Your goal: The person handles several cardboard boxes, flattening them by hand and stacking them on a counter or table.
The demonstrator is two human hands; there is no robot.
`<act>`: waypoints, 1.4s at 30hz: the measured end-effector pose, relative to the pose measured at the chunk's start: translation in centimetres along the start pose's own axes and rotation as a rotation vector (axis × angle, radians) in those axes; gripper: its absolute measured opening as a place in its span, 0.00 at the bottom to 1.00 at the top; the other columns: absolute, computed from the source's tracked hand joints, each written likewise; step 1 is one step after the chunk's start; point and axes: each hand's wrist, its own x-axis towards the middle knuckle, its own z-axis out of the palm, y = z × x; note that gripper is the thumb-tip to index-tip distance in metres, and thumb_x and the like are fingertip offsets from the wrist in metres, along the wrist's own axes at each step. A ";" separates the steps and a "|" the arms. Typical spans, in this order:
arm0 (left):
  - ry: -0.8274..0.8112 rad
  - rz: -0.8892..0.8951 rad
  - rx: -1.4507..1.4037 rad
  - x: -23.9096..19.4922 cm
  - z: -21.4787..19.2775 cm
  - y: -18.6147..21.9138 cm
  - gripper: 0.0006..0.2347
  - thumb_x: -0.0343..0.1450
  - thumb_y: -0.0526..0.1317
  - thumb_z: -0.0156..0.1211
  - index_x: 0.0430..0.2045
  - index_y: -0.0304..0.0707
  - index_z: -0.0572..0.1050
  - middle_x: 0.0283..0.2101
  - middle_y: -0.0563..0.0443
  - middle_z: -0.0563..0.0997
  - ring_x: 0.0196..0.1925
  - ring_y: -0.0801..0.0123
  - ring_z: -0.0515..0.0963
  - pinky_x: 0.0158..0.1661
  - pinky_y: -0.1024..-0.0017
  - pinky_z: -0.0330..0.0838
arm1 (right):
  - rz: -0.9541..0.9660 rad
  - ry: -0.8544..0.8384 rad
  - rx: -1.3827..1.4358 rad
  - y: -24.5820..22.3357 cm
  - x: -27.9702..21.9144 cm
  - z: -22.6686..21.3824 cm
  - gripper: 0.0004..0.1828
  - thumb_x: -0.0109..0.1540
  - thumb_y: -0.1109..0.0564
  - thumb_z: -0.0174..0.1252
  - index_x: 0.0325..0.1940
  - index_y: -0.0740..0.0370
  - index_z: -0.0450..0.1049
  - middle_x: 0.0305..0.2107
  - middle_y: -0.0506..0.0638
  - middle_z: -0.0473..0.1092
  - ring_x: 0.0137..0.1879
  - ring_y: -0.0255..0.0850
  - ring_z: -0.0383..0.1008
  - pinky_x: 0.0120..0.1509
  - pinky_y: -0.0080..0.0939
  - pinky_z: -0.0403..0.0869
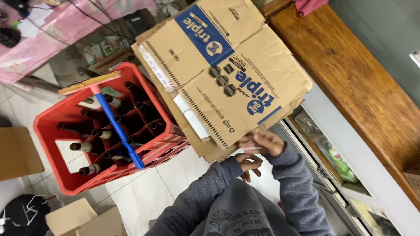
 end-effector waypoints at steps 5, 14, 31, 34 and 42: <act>-0.005 -0.048 0.007 5.9 0.5 -4.8 0.23 0.91 0.54 0.79 0.72 0.35 0.80 0.50 0.33 0.97 0.28 0.58 0.94 0.27 0.72 0.91 | -0.042 -0.130 -0.026 -0.4 -8.0 -6.0 0.44 0.80 0.41 0.63 0.90 0.79 0.71 0.70 0.81 0.84 0.59 0.58 0.97 0.57 0.56 0.99; -0.095 -0.072 0.161 12.3 14.5 -4.2 0.18 0.89 0.52 0.78 0.59 0.33 0.88 0.42 0.35 0.97 0.18 0.70 0.83 0.15 0.77 0.76 | -0.358 0.475 0.256 8.3 -25.4 -24.6 0.38 0.84 0.41 0.61 0.92 0.69 0.67 0.75 0.76 0.81 0.64 0.59 0.95 0.60 0.61 0.97; -0.102 0.155 0.184 35.9 29.8 -2.2 0.21 0.86 0.46 0.82 0.72 0.37 0.83 0.61 0.31 0.95 0.41 0.63 0.96 0.39 0.70 0.97 | -0.572 1.159 0.469 11.2 -51.2 -35.4 0.28 0.86 0.46 0.61 0.90 0.58 0.74 0.81 0.65 0.79 0.78 0.62 0.87 0.80 0.74 0.86; -0.026 0.308 0.184 41.1 32.6 -0.8 0.24 0.86 0.45 0.81 0.77 0.40 0.81 0.67 0.37 0.92 0.54 0.63 0.94 0.53 0.67 0.97 | -0.633 1.390 0.350 12.8 -51.9 -39.2 0.29 0.86 0.54 0.68 0.91 0.61 0.72 0.80 0.62 0.74 0.78 0.62 0.85 0.78 0.74 0.88; -0.199 0.205 0.284 43.6 38.1 7.7 0.30 0.96 0.50 0.60 1.00 0.58 0.63 1.02 0.33 0.53 1.03 0.30 0.46 0.94 0.23 0.38 | -0.656 1.688 0.198 8.4 -52.8 -42.4 0.37 0.85 0.56 0.75 0.96 0.55 0.69 0.86 0.58 0.70 0.88 0.60 0.75 0.89 0.71 0.80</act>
